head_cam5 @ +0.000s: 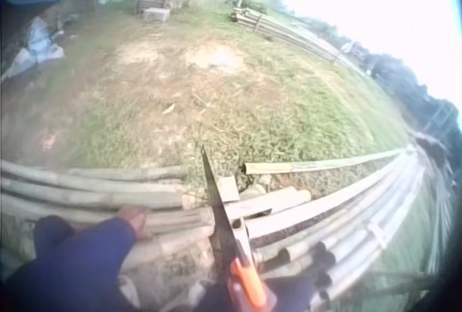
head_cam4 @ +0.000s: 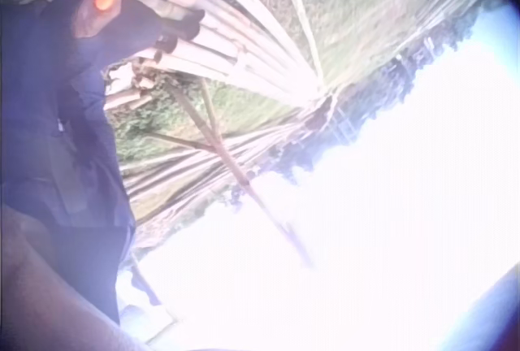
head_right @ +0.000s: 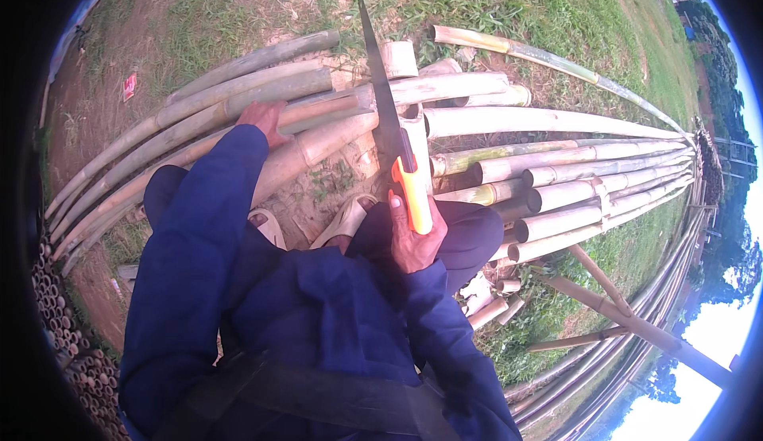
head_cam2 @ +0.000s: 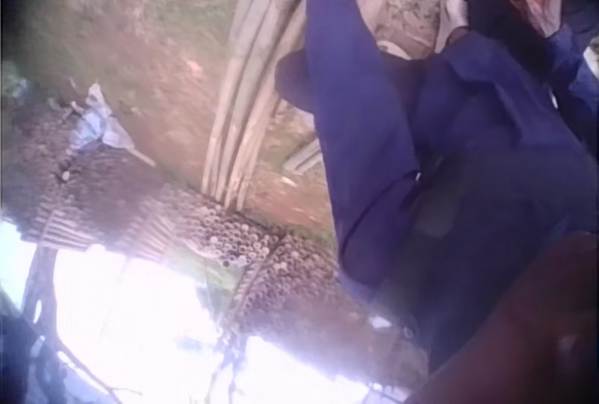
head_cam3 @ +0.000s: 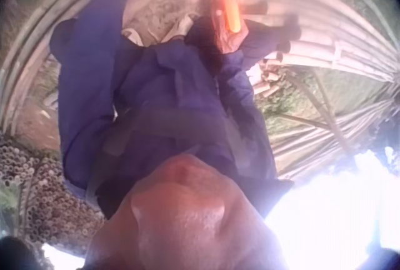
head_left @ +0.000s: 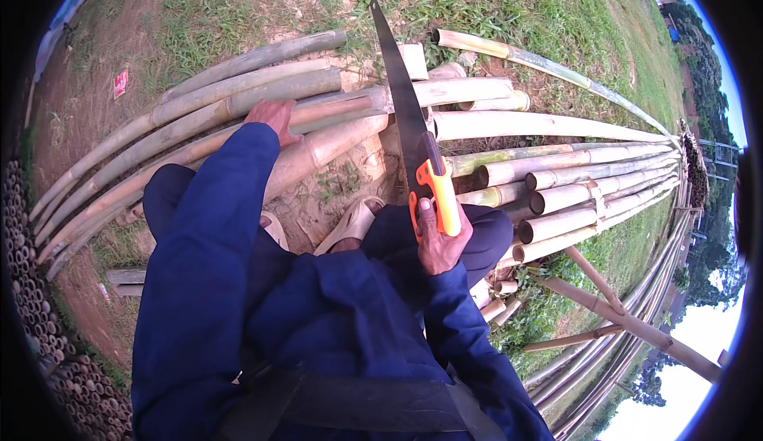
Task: The person uses a hand saw to cut bamboo poles that are stacked on the ground. They repeatedly position the saw, cut through the poles, and move the cut sections aside.
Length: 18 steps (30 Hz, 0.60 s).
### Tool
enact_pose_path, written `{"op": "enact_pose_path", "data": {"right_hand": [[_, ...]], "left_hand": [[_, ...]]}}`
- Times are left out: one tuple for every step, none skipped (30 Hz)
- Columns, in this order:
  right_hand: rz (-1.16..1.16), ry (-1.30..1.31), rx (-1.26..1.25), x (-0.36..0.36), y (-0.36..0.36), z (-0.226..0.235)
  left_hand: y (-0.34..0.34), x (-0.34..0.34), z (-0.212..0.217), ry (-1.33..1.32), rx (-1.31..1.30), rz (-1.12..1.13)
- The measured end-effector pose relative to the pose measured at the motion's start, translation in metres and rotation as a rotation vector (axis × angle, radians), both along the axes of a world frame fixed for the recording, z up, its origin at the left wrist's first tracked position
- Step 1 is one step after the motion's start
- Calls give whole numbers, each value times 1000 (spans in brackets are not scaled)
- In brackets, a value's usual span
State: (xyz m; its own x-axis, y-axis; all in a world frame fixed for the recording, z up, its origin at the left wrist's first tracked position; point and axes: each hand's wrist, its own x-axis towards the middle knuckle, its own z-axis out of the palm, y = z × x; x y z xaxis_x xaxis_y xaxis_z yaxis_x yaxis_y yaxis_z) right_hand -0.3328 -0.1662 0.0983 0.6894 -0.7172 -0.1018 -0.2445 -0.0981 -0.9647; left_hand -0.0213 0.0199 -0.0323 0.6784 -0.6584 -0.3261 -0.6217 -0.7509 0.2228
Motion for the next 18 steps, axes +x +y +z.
{"op": "enact_pose_path", "data": {"right_hand": [[19, 34, 42, 1, 1, -9], [39, 2, -4, 9, 5, -14], [58, 4, -47, 11, 6, -19], [76, 6, -89, 10, 7, -24], [61, 6, 8, 8, 8, -32], [37, 9, 101, 3, 8, -37], [43, 3, 79, 1, 8, -40], [74, 30, 42, -1, 8, -40], [104, 56, 4, -4, 9, -40], [131, 82, -34, -7, 10, -39], [205, 90, -190, -9, 9, -34], [222, 90, -211, -14, 11, -35], [168, 70, -65, -19, 14, -41], [113, 51, 83, -16, 18, -41], [148, 62, 81, -13, 18, -36], [182, 74, 79, -8, 17, -28], [219, 87, 82, -1, 16, -21], [242, 126, 45, 5, 13, -20]], "left_hand": [[-3, -1, 2, 30, 37, 3], [-1, 1, 0, 41, 22, -11], [1, 3, -3, 52, 7, -25], [3, 4, -5, 64, -9, -40], [5, 4, -5, 51, -22, -31], [1, 2, -6, 37, -40, -31], [2, 1, -7, 25, -57, -33], [4, 0, -9, 1, -74, -30], [6, -1, -11, -22, -90, -29], [8, -2, -14, -46, -106, -30], [8, -2, -16, -60, -127, -35], [9, -2, -19, -75, -148, -42], [11, -1, -20, -89, -168, -50], [10, -1, -20, -78, -176, -45], [10, -1, -20, -67, -183, -40], [8, 1, -19, -57, -190, -37], [8, 2, -15, -20, -117, -20], [2, 5, -10, 24, -52, -18]]}}
